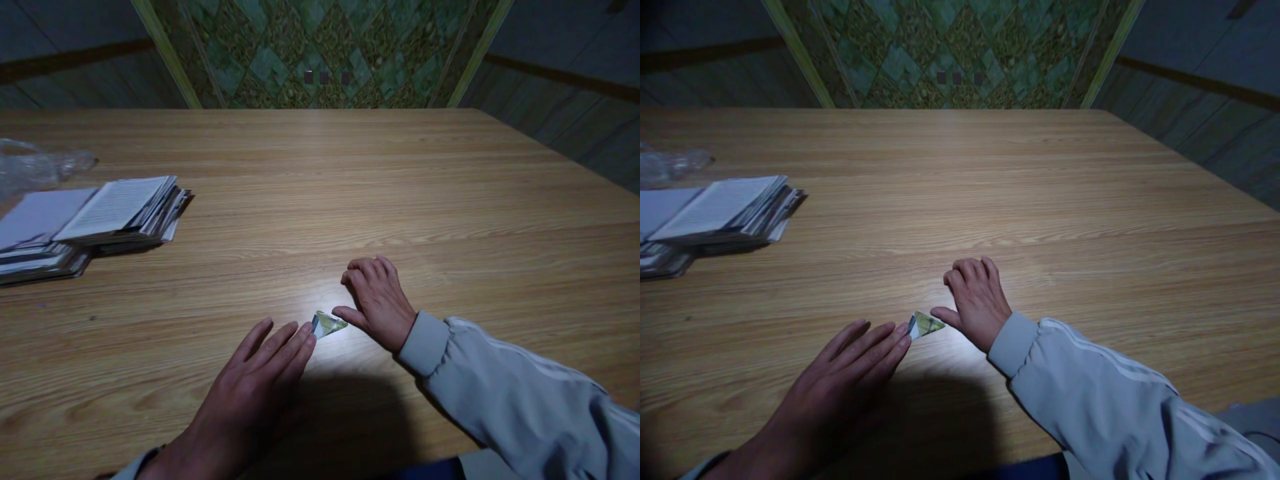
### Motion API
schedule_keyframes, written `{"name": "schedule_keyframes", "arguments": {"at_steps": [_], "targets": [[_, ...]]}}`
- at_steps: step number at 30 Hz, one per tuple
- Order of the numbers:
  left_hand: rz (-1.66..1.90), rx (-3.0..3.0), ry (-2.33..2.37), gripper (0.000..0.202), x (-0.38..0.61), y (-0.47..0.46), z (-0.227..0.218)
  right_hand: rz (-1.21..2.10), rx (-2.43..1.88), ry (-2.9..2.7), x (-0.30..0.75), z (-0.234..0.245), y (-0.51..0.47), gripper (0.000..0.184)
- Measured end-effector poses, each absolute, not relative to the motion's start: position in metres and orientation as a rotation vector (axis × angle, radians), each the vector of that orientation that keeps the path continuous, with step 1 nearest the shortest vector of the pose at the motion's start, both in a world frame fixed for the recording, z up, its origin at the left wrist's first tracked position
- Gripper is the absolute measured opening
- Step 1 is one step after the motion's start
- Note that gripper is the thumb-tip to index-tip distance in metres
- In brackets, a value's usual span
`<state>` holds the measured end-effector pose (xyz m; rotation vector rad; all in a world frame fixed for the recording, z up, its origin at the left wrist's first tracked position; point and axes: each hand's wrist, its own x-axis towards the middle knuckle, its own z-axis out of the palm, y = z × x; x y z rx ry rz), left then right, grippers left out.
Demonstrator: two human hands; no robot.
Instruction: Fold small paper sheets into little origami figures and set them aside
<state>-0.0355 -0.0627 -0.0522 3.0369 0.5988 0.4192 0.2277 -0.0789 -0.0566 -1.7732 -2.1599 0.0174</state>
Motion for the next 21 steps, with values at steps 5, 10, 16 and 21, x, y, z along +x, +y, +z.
{"name": "schedule_keyframes", "arguments": {"at_steps": [5,10,16,21], "targets": [[0.388,3.037,0.607,0.050,-0.039,-0.064,-0.054,-0.010,-1.649,-2.228,0.230,-0.055,-0.077,0.033],[0.371,3.055,0.613,0.049,-0.038,-0.064,-0.054,-0.083,-1.084,-2.398,0.230,-0.050,-0.087,0.026],[0.312,3.077,0.651,0.060,-0.039,-0.067,-0.057,0.062,-1.143,-2.570,0.233,-0.054,-0.110,0.044],[0.321,3.143,0.631,0.064,-0.048,-0.067,-0.061,0.221,-1.248,-2.604,0.233,-0.054,-0.116,0.053]]}}
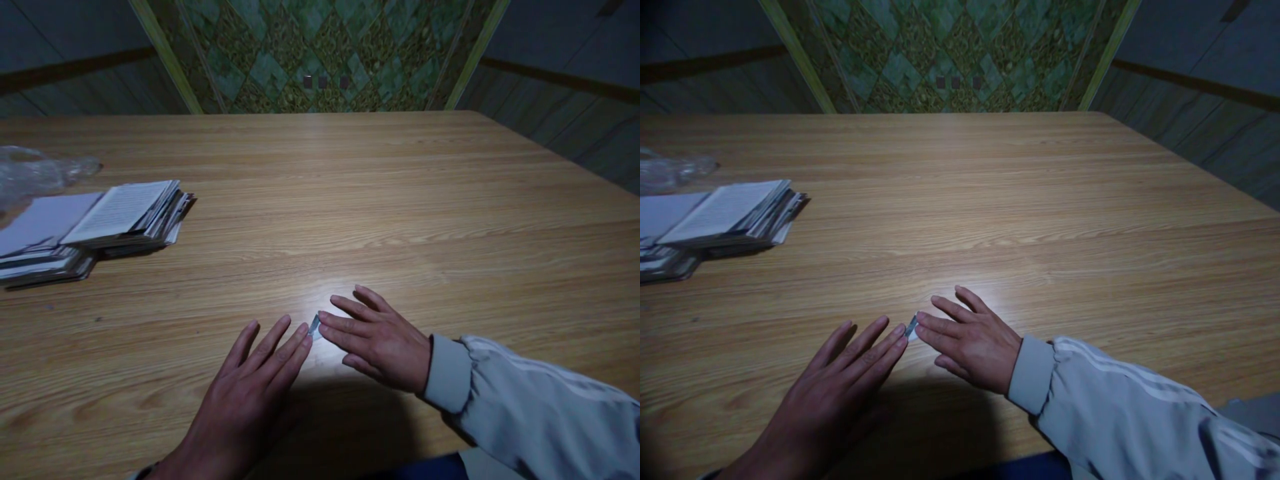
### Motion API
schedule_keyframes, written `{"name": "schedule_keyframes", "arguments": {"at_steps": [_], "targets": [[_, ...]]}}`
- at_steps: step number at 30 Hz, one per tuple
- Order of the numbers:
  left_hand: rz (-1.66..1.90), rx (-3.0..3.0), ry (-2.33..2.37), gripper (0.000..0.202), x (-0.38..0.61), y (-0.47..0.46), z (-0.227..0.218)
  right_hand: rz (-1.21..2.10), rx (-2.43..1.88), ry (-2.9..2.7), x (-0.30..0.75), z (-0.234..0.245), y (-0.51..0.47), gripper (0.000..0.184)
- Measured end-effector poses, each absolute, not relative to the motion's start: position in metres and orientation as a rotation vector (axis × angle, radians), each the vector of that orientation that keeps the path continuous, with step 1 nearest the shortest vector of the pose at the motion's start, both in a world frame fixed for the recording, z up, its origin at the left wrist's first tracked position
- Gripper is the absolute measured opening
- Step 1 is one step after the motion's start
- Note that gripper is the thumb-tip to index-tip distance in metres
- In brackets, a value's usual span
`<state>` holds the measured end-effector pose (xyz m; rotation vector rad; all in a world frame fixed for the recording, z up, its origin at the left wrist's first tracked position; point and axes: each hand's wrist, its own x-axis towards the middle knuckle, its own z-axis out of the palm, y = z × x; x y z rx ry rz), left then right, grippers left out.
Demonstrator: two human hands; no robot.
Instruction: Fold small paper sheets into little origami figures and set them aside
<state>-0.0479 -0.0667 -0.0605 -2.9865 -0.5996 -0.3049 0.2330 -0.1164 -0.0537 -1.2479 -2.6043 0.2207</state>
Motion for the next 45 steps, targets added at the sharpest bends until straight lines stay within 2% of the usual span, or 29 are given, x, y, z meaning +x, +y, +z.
{"name": "schedule_keyframes", "arguments": {"at_steps": [9,14,17,20,24,26,29,33,37,41,43,45], "targets": [[-0.304,-2.984,-0.566,0.065,-0.057,-0.068,-0.063,0.309,-1.312,-2.590,0.227,-0.054,-0.118,0.051],[-0.339,-3.042,-0.622,0.060,-0.054,-0.063,-0.061,0.131,-1.268,-2.532,0.224,-0.050,-0.107,0.031],[-0.585,-3.112,-0.718,0.046,-0.049,-0.058,-0.054,-0.010,-1.191,-2.541,0.220,-0.046,-0.095,0.020],[-0.952,-3.209,-0.964,0.036,-0.043,-0.058,-0.043,-0.111,-1.147,-2.555,0.214,-0.045,-0.085,0.017],[-1.344,-3.269,-1.778,0.023,-0.030,-0.059,-0.036,-0.171,-1.193,-2.500,0.209,-0.047,-0.079,0.018],[-1.648,-3.205,-2.184,0.027,-0.019,-0.056,-0.036,-0.203,-1.216,-2.441,0.208,-0.050,-0.077,0.019],[-2.064,-2.992,-2.549,0.041,0.001,-0.047,-0.041,-0.208,-1.263,-2.327,0.210,-0.054,-0.073,0.018],[-2.425,-2.751,-2.650,0.049,0.027,-0.041,-0.047,0.067,-1.395,-1.988,0.211,-0.058,-0.070,0.019],[-2.561,-2.824,-2.649,0.053,0.043,-0.045,-0.048,0.297,-1.376,-1.711,0.205,-0.056,-0.073,0.020],[-2.499,-2.877,-2.627,0.058,0.044,-0.051,-0.049,0.278,-1.316,-1.707,0.199,-0.055,-0.078,0.020],[-2.477,-2.879,-2.567,0.054,0.041,-0.053,-0.050,0.250,-1.335,-1.702,0.198,-0.055,-0.078,0.018],[-2.437,-2.939,-2.455,0.041,0.039,-0.055,-0.052,0.233,-1.357,-1.694,0.198,-0.056,-0.078,0.017]]}}
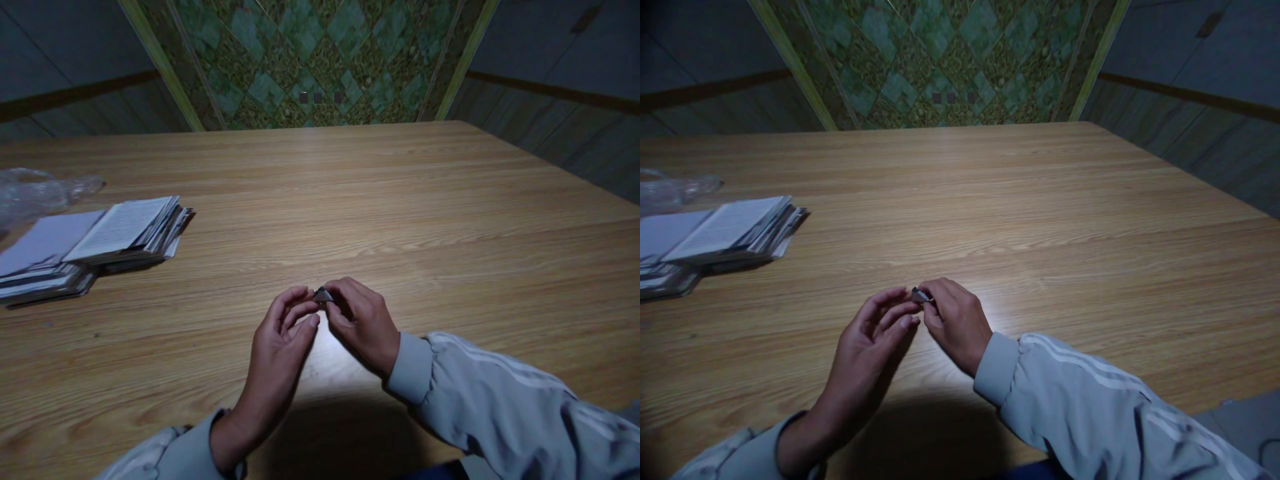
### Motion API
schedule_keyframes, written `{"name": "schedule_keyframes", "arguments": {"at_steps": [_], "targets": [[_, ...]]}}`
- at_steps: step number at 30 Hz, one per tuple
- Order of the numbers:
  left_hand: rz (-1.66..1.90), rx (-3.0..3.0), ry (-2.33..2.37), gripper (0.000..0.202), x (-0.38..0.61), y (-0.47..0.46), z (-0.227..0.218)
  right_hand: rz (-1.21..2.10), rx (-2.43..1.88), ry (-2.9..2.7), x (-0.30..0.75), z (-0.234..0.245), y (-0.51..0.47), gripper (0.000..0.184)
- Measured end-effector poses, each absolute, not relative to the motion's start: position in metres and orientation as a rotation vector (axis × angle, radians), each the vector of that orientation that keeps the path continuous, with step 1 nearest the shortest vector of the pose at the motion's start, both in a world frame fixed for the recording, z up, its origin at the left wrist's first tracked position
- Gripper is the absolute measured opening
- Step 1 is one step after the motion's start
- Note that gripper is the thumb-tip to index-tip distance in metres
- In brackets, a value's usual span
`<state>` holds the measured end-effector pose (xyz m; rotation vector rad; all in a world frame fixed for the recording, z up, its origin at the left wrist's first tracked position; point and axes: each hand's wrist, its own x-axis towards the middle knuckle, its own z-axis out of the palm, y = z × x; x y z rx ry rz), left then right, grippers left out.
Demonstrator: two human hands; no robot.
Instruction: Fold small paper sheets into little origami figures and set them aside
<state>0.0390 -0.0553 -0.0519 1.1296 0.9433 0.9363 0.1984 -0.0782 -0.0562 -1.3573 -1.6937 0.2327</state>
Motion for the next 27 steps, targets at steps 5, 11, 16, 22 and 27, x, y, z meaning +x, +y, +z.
{"name": "schedule_keyframes", "arguments": {"at_steps": [5,11,16,22,27], "targets": [[0.917,1.215,0.893,0.024,0.040,-0.056,-0.051,0.288,-1.322,-1.720,0.197,-0.057,-0.081,0.016],[0.936,1.125,0.899,0.024,0.039,-0.051,-0.048,0.525,-1.240,-1.745,0.197,-0.045,-0.083,0.019],[0.961,1.131,0.934,0.027,0.037,-0.048,-0.048,0.568,-1.161,-1.791,0.200,-0.042,-0.084,0.024],[0.977,1.134,0.937,0.026,0.038,-0.048,-0.051,0.566,-1.143,-1.784,0.201,-0.047,-0.084,0.029],[0.994,1.154,0.940,0.027,0.039,-0.047,-0.051,0.562,-1.146,-1.774,0.201,-0.046,-0.084,0.028]]}}
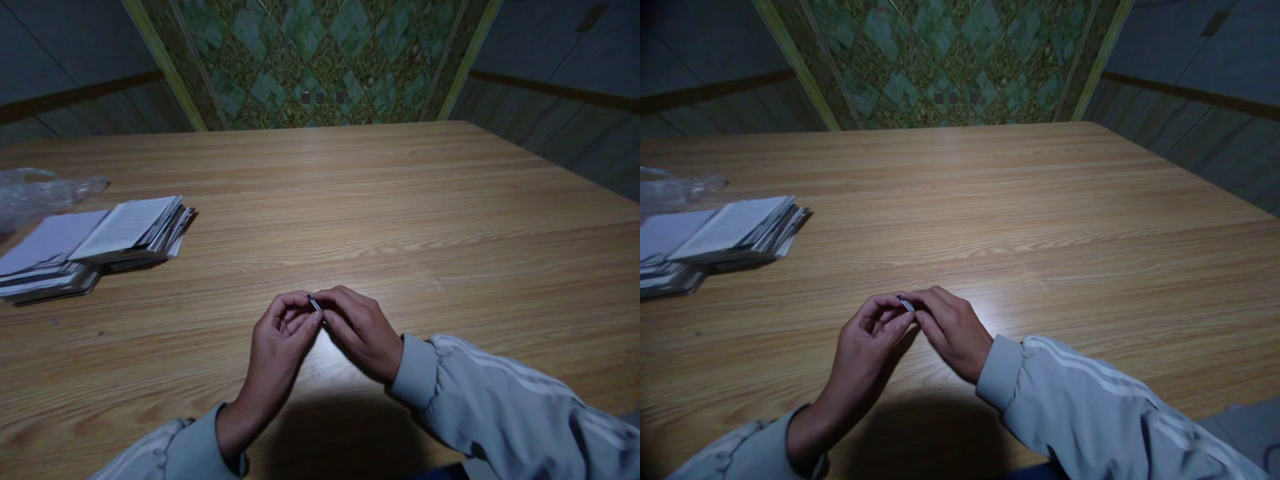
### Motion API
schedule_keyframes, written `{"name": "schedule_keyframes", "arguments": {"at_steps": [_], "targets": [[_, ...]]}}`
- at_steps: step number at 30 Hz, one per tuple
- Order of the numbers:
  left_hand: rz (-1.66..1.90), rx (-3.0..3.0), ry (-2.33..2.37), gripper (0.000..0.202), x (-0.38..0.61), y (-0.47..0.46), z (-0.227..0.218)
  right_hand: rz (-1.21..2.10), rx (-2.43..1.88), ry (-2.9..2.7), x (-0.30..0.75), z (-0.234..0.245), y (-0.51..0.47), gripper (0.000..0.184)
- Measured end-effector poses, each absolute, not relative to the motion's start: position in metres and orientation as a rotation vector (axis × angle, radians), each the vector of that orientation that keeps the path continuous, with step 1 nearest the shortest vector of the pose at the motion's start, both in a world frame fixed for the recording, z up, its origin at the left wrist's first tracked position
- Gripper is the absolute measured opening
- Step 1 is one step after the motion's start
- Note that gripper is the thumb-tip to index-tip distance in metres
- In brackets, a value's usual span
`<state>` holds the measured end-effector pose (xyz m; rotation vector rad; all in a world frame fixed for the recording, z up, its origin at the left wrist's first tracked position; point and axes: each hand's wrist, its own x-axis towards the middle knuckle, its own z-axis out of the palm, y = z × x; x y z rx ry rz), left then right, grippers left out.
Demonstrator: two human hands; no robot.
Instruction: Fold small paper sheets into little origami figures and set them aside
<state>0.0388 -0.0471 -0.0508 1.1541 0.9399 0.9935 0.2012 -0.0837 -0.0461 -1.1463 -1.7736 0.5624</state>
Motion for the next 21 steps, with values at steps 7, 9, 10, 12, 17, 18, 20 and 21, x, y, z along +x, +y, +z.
{"name": "schedule_keyframes", "arguments": {"at_steps": [7,9,10,12,17,18,20,21], "targets": [[0.991,1.227,0.939,0.024,0.0403,-0.0502,-0.0467,0.528,-1.152,-1.765,0.2009,-0.0438,-0.0848,0.027],[0.995,1.265,0.930,0.022,0.0410,-0.0517,-0.0463,0.519,-1.153,-1.768,0.2010,-0.0434,-0.0853,0.026],[1.001,1.285,0.925,0.020,0.0414,-0.0524,-0.0464,0.518,-1.156,-1.765,0.2010,-0.0432,-0.0854,0.026],[1.011,1.321,0.916,0.018,0.0419,-0.0535,-0.0470,0.514,-1.163,-1.753,0.2010,-0.0432,-0.0854,0.025],[1.021,1.354,0.911,0.019,0.0424,-0.0536,-0.0495,0.477,-1.175,-1.771,0.1994,-0.0448,-0.0851,0.027],[1.021,1.355,0.911,0.019,0.0425,-0.0535,-0.0500,0.468,-1.181,-1.772,0.1990,-0.0452,-0.0852,0.027],[1.021,1.355,0.908,0.020,0.0428,-0.0533,-0.0509,0.460,-1.194,-1.768,0.1984,-0.0460,-0.0855,0.028],[1.023,1.354,0.906,0.020,0.0429,-0.0534,-0.0514,0.459,-1.197,-1.764,0.1983,-0.0463,-0.0857,0.028]]}}
